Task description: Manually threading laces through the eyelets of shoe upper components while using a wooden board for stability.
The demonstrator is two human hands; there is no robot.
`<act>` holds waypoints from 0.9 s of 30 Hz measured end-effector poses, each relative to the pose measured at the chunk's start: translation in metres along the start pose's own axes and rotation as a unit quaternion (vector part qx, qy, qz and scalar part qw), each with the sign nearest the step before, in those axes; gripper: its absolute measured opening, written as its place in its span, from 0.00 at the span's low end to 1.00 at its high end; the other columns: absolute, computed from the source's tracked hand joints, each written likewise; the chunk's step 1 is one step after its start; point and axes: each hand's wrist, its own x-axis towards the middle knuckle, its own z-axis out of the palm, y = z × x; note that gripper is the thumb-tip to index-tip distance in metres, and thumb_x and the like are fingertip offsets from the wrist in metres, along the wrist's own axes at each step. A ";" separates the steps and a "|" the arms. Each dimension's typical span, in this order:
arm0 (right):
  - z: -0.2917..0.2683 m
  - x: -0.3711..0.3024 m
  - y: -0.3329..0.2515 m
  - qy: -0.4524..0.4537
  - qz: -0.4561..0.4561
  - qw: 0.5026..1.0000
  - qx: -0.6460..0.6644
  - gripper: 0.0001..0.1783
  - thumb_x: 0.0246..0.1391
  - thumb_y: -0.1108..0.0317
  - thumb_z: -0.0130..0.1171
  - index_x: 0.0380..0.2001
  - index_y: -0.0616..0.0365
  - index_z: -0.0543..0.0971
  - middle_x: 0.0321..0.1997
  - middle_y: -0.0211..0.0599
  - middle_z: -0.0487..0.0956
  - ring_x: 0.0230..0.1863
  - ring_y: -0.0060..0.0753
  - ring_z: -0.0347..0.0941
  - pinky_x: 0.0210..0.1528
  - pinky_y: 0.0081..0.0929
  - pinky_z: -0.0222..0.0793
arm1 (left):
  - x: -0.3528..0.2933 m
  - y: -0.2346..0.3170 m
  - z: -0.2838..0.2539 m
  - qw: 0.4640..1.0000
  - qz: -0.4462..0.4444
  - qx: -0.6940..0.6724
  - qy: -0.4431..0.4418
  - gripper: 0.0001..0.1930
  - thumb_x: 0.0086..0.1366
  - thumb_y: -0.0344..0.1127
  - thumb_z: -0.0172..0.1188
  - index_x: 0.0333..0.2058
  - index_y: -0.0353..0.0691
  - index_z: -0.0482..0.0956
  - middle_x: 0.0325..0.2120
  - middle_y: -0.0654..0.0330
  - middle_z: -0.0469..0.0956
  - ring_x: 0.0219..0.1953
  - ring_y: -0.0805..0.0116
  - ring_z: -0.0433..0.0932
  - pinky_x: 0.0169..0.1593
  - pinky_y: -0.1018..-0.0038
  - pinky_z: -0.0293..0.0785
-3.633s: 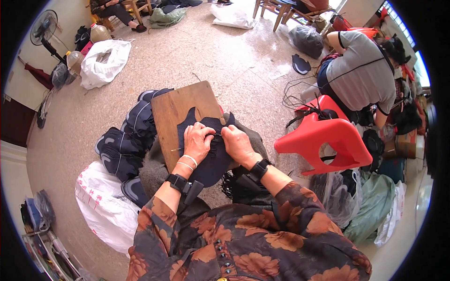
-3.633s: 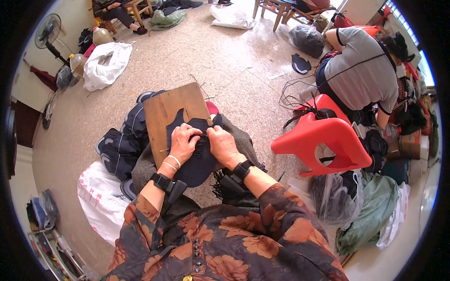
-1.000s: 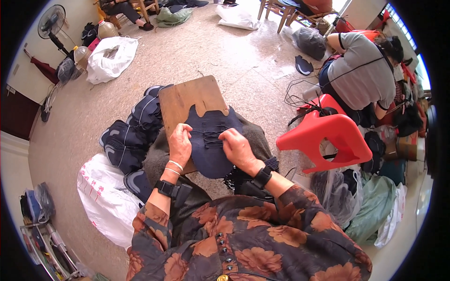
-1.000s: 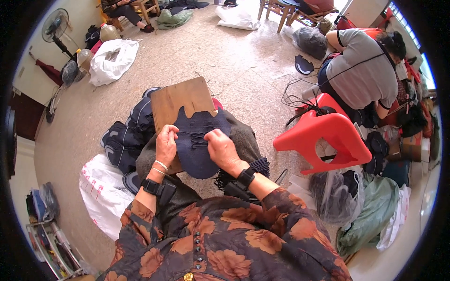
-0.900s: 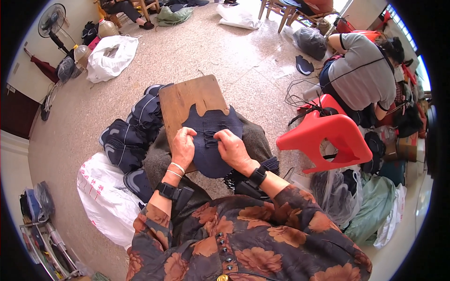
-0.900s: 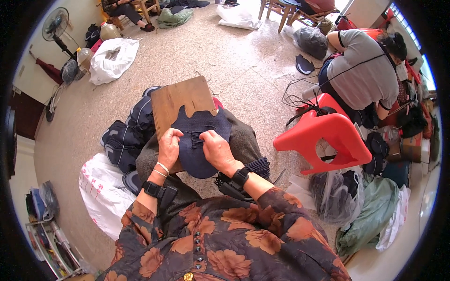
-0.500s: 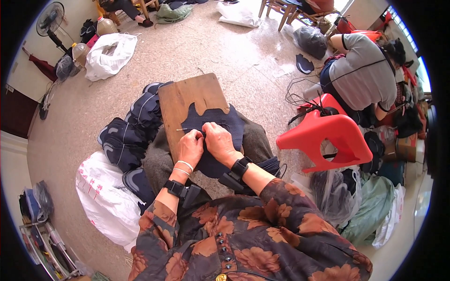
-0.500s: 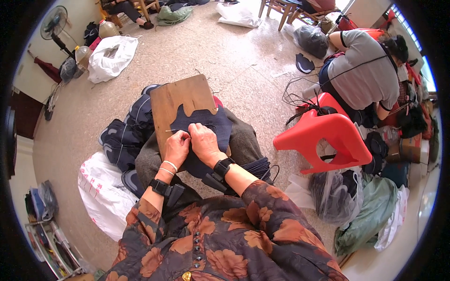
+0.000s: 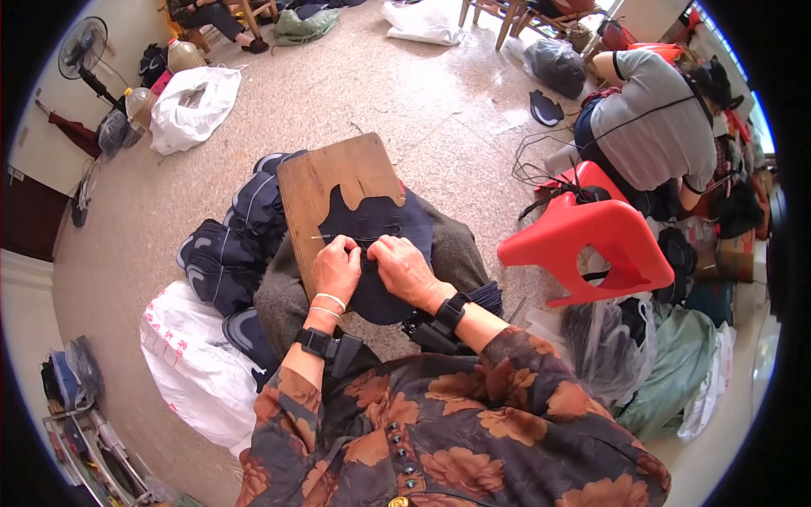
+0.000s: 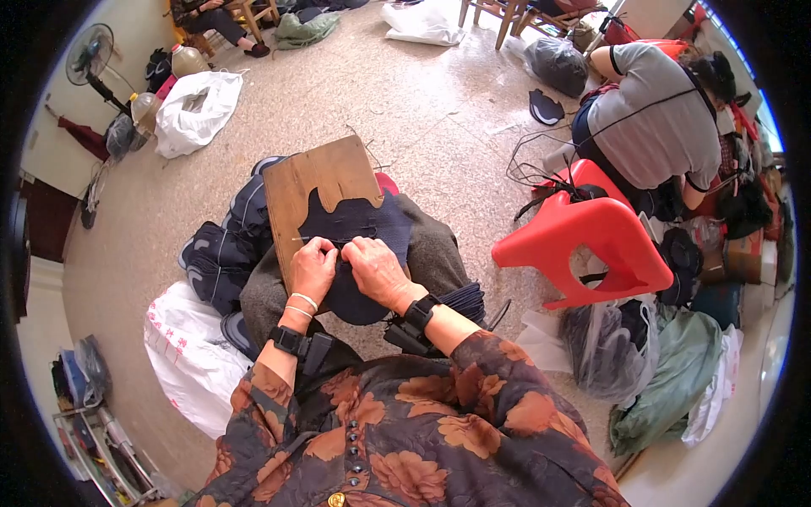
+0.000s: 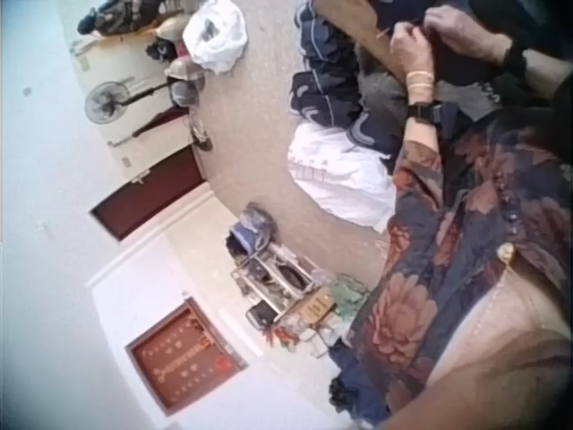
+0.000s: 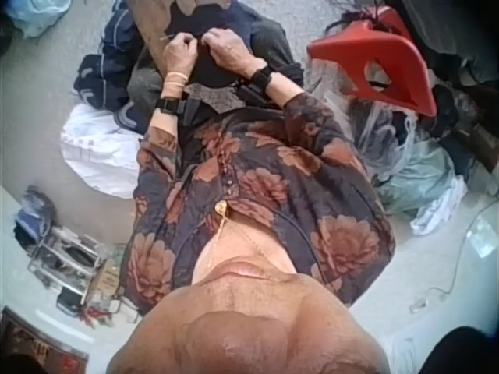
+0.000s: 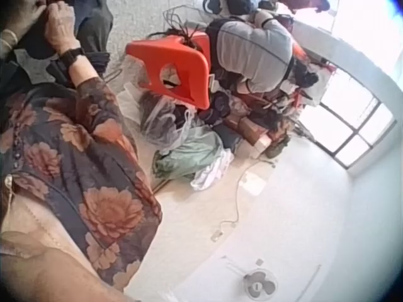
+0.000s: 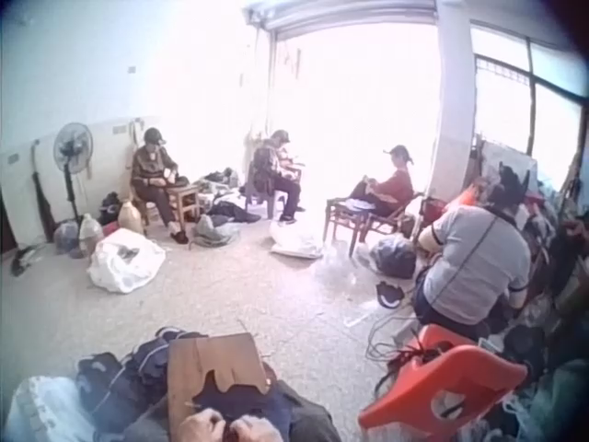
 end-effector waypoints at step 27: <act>-0.024 -0.005 0.028 -0.100 0.076 0.983 -0.131 0.04 0.59 0.71 0.57 0.32 0.59 0.73 0.40 0.43 0.72 0.47 0.52 0.73 0.46 0.42 0.70 | -0.020 0.005 -0.002 0.996 0.089 0.005 -0.010 0.18 0.53 0.39 0.75 0.39 0.40 0.78 0.19 0.61 0.71 0.22 0.66 0.72 0.29 0.67 0.70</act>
